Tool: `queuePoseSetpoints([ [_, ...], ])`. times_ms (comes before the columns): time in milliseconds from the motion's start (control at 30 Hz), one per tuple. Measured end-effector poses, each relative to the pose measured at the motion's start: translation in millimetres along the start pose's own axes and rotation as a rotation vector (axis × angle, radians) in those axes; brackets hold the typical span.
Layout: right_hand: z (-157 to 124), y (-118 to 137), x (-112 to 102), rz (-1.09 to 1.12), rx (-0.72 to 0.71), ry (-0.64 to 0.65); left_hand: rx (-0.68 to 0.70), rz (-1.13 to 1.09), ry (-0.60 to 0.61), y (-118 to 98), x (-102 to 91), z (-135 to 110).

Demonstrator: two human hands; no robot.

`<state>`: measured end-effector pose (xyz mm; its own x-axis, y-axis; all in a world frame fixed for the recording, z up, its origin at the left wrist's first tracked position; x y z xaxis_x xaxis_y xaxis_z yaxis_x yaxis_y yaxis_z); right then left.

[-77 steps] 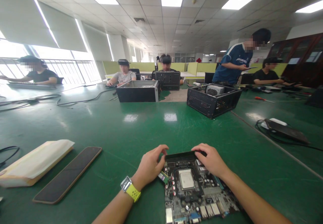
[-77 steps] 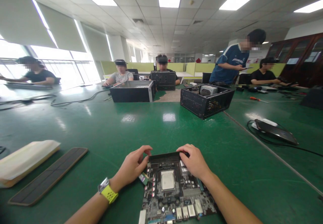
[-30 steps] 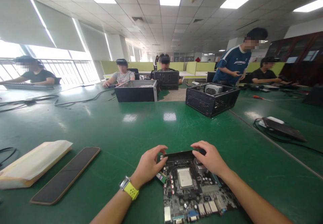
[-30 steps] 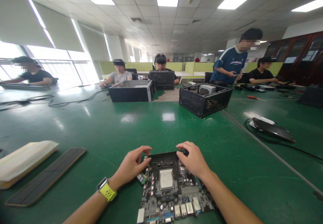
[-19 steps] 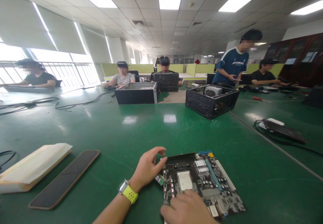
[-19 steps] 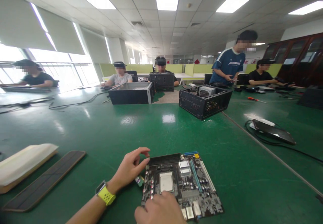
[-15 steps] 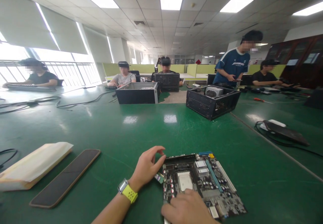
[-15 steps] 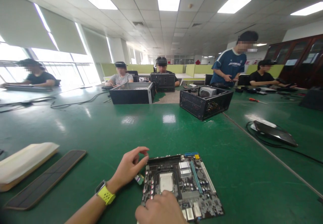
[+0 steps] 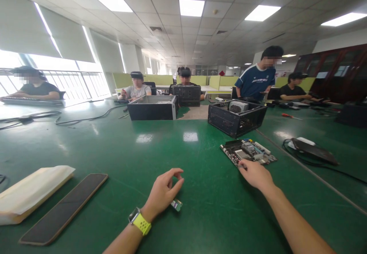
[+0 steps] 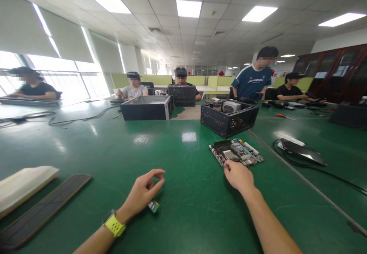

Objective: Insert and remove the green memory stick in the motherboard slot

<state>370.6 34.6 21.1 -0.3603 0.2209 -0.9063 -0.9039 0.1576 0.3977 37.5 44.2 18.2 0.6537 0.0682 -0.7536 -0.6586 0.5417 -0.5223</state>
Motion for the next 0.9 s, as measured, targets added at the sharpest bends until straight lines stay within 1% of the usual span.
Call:
queuePoseSetpoints([
  [33,1.4,-0.7,1.0,0.01,-0.02,0.0,0.0,-0.004,0.004,-0.2,0.2,-0.1],
  [100,-1.9,8.8,4.6,0.011,-0.084,0.011,0.001,-0.003,0.007,-0.4,0.4,-0.2],
  [167,-13.1,28.3,8.7,0.011,-0.158,0.048,0.003,0.008,0.007,-0.1,0.8,-0.1],
  [233,-32.6,54.3,12.0,0.057,-0.259,0.135,0.007,0.027,0.008,0.1,1.3,0.4],
  [300,-59.7,83.9,13.6,0.178,-0.398,0.29,0.017,0.049,0.009,-0.2,1.7,1.1],
  [333,-75.1,98.6,14.4,0.269,-0.476,0.411,0.029,0.058,0.012,-0.8,1.9,1.4],
  [367,-90.9,112.0,15.5,0.373,-0.544,0.568,0.044,0.063,0.019,-1.7,2.3,1.5],
  [400,-105.3,122.9,16.2,0.484,-0.588,0.739,0.063,0.063,0.031,-2.9,2.8,1.5],
  [433,-115.5,130.7,15.5,0.59,-0.605,0.872,0.081,0.061,0.046,-4.1,3.4,1.2],
  [467,-119.2,134.7,13.7,0.674,-0.595,0.926,0.097,0.058,0.067,-5.4,4.3,0.7],
  [500,-115.5,134.7,11.3,0.727,-0.565,0.881,0.111,0.058,0.092,-6.6,5.5,0.0],
  [533,-105.4,130.6,8.1,0.739,-0.528,0.739,0.121,0.061,0.116,-7.7,6.6,-0.8],
  [600,-78.9,113.7,0.6,0.66,-0.466,0.348,0.137,0.07,0.152,-9.7,8.6,-2.1],
  [633,-67.2,104.0,-0.6,0.6,-0.448,0.2,0.145,0.071,0.161,-10.7,9.2,-2.5],
  [667,-57.2,95.2,1.2,0.548,-0.439,0.11,0.151,0.068,0.164,-11.6,9.5,-2.6],
  [700,-48.8,87.6,5.7,0.508,-0.435,0.074,0.154,0.066,0.165,-12.2,9.6,-2.4],
  [733,-42.3,81.4,11.9,0.48,-0.433,0.075,0.152,0.066,0.169,-12.6,9.7,-2.1],
  [833,-33.4,71.8,30.5,0.428,-0.415,0.149,0.142,0.099,0.186,-12.9,9.9,-1.3],
  [900,-33.2,71.5,36.7,0.405,-0.402,0.161,0.148,0.124,0.188,-13.5,9.7,-1.5],
])
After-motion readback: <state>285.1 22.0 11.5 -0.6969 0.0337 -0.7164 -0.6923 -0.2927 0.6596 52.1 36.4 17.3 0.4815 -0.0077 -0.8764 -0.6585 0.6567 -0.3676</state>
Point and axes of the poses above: each hand's wrist, its own z-axis towards the middle knuckle, its own x-axis out of the palm, y = z × x, the point moved 5 cm from there along z, towards the middle knuckle, and after that the axes turned 11 degrees about z, right-handed, at the moved point
